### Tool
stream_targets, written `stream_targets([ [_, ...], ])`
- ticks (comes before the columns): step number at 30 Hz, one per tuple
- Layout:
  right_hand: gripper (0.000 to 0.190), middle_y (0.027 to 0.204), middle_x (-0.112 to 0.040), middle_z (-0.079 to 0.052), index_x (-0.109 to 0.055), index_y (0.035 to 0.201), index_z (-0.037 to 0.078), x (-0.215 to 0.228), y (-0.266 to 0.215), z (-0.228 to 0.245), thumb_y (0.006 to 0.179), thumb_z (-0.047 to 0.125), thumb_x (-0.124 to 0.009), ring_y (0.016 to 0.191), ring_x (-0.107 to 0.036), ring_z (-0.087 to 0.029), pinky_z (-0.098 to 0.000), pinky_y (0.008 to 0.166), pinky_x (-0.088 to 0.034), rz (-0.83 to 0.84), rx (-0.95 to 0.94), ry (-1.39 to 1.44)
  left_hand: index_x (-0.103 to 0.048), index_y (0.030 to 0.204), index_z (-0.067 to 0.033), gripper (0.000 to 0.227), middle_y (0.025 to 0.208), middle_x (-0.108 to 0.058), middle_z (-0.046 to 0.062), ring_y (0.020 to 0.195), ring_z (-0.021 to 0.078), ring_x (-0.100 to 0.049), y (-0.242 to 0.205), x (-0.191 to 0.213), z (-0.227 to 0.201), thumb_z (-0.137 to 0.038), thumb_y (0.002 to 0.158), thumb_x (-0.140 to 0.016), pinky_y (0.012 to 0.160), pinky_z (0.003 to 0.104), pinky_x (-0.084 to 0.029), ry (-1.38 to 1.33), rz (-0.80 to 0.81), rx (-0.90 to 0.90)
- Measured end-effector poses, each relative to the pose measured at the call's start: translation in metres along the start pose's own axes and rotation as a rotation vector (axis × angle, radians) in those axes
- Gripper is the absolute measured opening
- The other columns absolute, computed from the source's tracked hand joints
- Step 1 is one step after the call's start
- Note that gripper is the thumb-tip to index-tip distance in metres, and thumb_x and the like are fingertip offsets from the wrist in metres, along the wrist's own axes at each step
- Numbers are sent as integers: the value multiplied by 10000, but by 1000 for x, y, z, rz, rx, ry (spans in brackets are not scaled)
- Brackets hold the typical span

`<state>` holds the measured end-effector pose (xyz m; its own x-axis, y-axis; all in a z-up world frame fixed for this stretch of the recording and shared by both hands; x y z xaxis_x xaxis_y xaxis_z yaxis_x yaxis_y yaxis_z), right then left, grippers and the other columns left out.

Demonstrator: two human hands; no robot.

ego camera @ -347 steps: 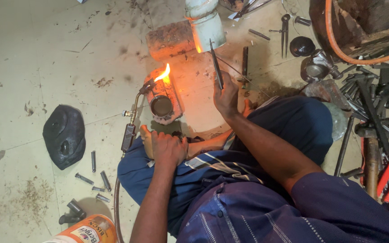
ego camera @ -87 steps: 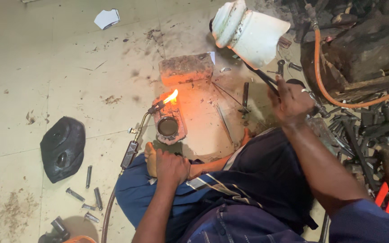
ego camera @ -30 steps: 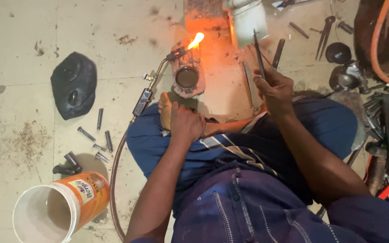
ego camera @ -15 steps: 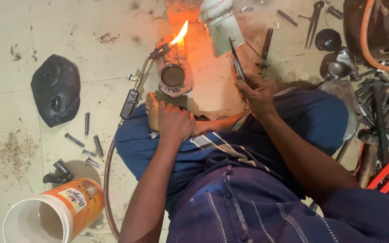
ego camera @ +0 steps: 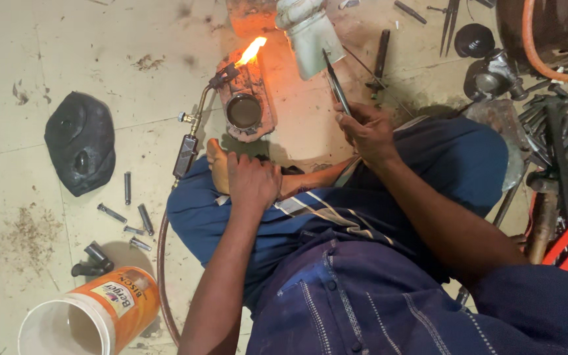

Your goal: The person sits on the floor and uses a blowtorch to heat a small metal object held with tongs. They repeatedly adjust the flame and reposition the object over the flame to heat it evenly.

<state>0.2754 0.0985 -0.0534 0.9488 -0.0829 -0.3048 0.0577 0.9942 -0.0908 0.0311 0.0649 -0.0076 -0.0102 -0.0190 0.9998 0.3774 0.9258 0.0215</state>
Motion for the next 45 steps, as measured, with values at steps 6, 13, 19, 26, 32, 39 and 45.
stream_targets([
  [6,220,758,-614,-8,-697,1184,-14,2,3,-7,979,64,-682,504,-457,-35,-206,432,-333,-6,-82,61,-788,858,-87,464,893,-724,160,966,335,-625,-10,0,-25,-496,940,-584,1054,561,-342,-17,21,-47],
  [13,181,747,-595,-8,-686,1139,-8,1,5,-7,985,87,-684,483,-434,-31,-206,419,-322,-8,-109,85,-756,892,-89,451,947,-712,169,1000,345,-615,-14,0,-35,-512,921,-602,1052,585,-344,-64,12,-57],
  [19,185,751,-600,6,-692,1124,-4,5,4,-2,985,116,-705,518,-489,-42,-210,440,-361,-63,-70,39,-732,920,-97,428,897,-697,154,977,339,-613,-13,-3,-41,-504,944,-603,1050,573,-340,-69,83,-80],
  [26,199,750,-608,14,-715,1132,-11,11,0,9,991,127,-735,567,-499,-46,-225,493,-395,-205,131,-45,-715,924,-100,406,842,-680,133,924,322,-617,-19,10,-47,-501,877,-667,1047,552,-340,-86,-26,-98],
  [32,199,814,-614,16,-645,1222,-1,13,-16,34,1056,107,-657,647,-511,-36,-204,570,-404,-247,377,-49,-718,930,-107,397,817,-677,126,886,317,-622,-16,13,-46,-498,878,-682,1026,539,-356,-134,0,-83],
  [39,173,799,-599,9,-646,1228,-1,18,-19,43,1070,70,-648,634,-486,-36,-210,566,-378,-300,485,2,-729,950,-125,385,800,-673,118,870,315,-622,-14,17,-51,-499,868,-683,1012,548,-367,-70,-27,-101],
  [45,215,826,-629,-5,-641,1263,-9,19,-20,44,1075,94,-644,665,-518,-44,-222,586,-405,-279,474,-35,-738,974,-133,385,805,-668,112,870,311,-618,-16,17,-53,-497,860,-684,1017,546,-364,-73,-40,-100],
])
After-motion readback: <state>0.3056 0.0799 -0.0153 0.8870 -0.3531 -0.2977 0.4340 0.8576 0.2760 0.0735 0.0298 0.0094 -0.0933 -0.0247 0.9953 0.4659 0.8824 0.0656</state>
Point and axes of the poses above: each hand's wrist, its own y-axis towards the middle knuckle, its own x-axis out of the back of the hand, z = x × y, the point moved 8 cm from there along y, towards the middle knuckle
